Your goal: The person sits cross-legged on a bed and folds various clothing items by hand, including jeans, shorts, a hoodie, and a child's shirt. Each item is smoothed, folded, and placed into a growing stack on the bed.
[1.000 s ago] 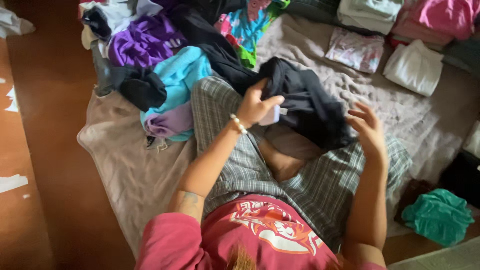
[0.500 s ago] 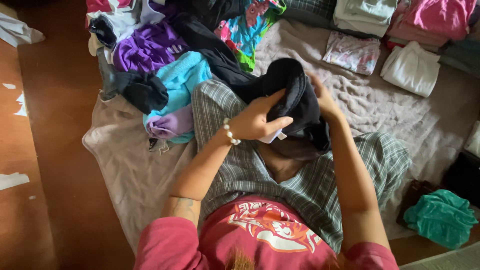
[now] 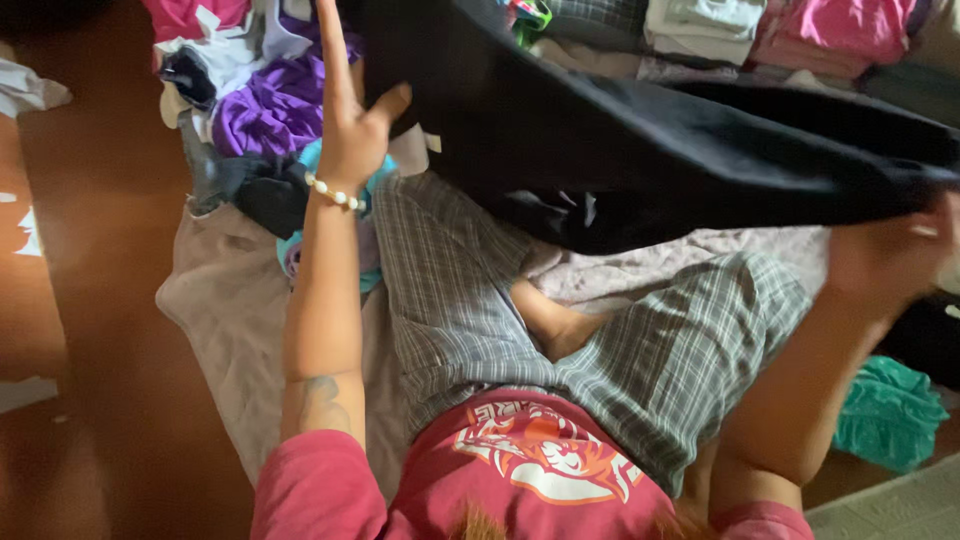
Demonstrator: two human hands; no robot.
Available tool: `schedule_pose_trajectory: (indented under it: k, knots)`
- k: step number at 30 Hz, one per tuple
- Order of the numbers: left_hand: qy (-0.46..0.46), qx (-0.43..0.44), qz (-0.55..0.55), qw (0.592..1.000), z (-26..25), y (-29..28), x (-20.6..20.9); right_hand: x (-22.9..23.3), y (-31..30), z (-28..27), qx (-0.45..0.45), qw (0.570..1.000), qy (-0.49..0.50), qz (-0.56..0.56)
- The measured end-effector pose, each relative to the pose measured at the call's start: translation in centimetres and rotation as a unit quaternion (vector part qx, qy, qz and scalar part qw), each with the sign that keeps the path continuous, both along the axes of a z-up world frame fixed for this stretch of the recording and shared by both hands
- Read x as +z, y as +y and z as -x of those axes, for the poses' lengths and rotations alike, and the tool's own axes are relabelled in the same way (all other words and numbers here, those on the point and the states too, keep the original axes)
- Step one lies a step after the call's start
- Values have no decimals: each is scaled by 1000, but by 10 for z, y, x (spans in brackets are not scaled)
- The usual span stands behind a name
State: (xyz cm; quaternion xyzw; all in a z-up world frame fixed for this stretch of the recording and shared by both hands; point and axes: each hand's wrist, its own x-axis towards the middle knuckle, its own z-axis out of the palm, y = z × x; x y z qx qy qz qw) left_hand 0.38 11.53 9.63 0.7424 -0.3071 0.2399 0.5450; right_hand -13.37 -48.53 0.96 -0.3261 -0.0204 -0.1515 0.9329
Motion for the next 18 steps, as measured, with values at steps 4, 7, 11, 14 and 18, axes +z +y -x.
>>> schedule_pose_trajectory:
  k: [4, 7, 11, 14, 18]
  knots:
    - [115, -141, 156, 971, -3, -23, 15, 18, -26, 62, -55, 991, -21, 119]
    - [145, -126, 197, 961, -9, -41, 27, 16, -39, 92, -95, 981, -21, 165]
    - [131, -130, 229, 956, -16, -52, 30, -7, -63, 95, -142, 969, 10, 201]
    - [84, -125, 226, 962, -30, -55, 17, -36, -86, 76, -185, 958, 38, 213]
    - [2, 65, -1, 998, -81, -64, -23, -81, -119, 69, -238, 944, 69, 219]
